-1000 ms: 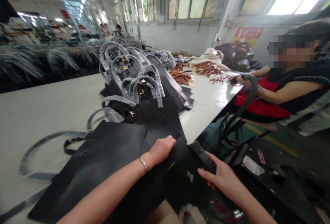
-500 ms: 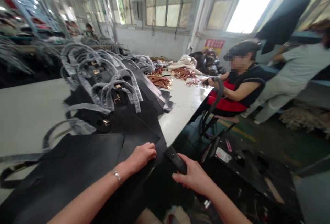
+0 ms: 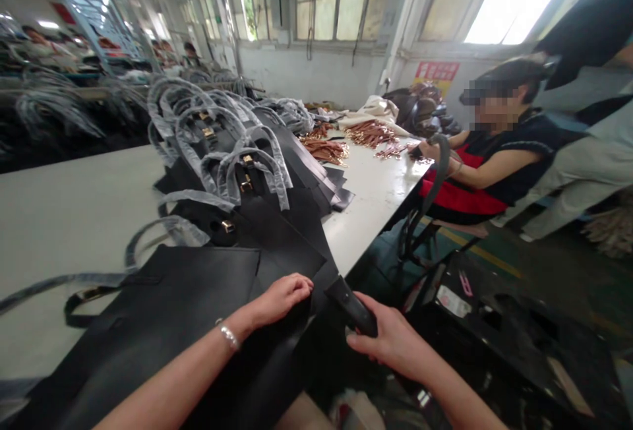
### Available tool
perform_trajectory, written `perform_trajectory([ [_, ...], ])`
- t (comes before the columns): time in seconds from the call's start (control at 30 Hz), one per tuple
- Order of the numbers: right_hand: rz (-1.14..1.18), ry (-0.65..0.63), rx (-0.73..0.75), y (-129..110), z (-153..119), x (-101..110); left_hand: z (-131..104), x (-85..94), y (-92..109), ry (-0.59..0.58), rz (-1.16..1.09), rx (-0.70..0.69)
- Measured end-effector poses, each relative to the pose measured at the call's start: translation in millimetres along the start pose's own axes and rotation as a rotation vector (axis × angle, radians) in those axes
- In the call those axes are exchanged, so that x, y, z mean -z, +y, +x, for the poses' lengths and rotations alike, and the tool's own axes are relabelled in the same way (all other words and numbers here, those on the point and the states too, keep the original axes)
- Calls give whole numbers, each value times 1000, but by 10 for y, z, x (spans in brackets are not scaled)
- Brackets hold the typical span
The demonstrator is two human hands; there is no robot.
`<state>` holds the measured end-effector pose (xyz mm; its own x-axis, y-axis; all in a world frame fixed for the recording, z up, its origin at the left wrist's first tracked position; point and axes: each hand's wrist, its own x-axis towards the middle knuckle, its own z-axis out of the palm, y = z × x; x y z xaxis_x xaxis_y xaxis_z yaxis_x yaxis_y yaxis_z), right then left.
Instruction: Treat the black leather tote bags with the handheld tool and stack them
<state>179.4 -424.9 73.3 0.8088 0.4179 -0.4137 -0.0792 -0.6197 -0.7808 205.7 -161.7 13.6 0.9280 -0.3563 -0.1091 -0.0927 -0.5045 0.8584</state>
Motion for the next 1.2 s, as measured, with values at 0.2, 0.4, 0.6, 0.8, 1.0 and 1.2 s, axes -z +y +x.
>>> perform_trajectory([
  [0.2,14,-143,2,-113,45,-9,-242,-44,-52,164,-126,-18],
  [0.4,-10,-275,-92,-224,120,-3,-397,-190,-279,376,402,-32],
  [0.6,-22,-103,-52,-316,369,-70,-419,-207,-323,352,508,-80],
  [0.8,-69,-30,-39,-297,346,33,-460,-215,-301,357,530,-79],
  [1.0,-134,-148,-62,-81,349,-161,-458,-212,-270,343,549,-75],
  [1.2,-150,-28,43,-403,650,-245,-745,-427,-114,275,493,-113],
])
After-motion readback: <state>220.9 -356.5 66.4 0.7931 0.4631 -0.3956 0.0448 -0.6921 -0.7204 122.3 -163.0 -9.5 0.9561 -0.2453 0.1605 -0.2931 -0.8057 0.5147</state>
